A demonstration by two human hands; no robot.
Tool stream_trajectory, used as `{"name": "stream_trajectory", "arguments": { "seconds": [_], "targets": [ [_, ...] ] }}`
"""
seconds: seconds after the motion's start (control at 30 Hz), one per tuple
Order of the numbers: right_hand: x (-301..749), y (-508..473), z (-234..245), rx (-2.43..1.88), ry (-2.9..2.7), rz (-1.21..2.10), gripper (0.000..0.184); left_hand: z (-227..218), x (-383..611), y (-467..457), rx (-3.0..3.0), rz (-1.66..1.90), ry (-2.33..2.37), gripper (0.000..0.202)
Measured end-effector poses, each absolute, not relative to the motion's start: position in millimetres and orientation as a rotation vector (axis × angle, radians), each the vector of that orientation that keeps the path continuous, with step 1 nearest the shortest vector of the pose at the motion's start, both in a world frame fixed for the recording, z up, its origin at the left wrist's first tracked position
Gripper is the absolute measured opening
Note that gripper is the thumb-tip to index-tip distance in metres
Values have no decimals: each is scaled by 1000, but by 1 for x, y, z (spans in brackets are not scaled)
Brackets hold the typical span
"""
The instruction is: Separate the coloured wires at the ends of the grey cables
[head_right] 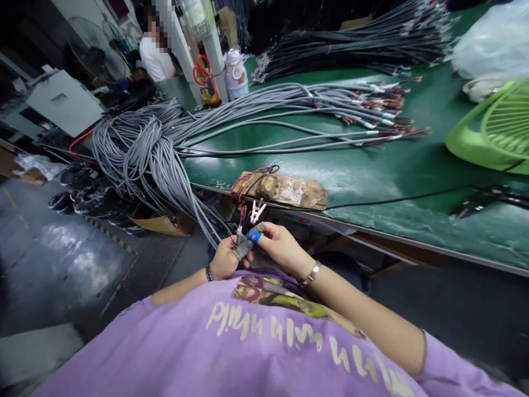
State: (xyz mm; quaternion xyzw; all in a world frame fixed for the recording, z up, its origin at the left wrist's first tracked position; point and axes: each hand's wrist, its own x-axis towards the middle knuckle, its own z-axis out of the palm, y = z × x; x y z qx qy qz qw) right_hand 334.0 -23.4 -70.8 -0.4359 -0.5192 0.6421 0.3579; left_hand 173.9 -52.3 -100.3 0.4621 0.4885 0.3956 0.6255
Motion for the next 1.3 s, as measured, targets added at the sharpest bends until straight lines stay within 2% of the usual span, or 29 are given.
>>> {"name": "stream_trajectory", "arguments": {
  "seconds": [0.17,0.37,0.57,1.3],
  "targets": [
    [340,-21,-77,-1010,-1125,1823,42,-98,173,-55,970,1045,1101,45],
    [344,-2,-90,-970,-770,2007,48,-85,178,-51,918,1042,1010,44],
    [330,10,-85,-879,-883,1859,48,-82,186,-43,911,1013,1010,47],
    [322,14,-87,-784,-728,1876,45,-90,186,-40,944,975,1078,47]
  ]
}}
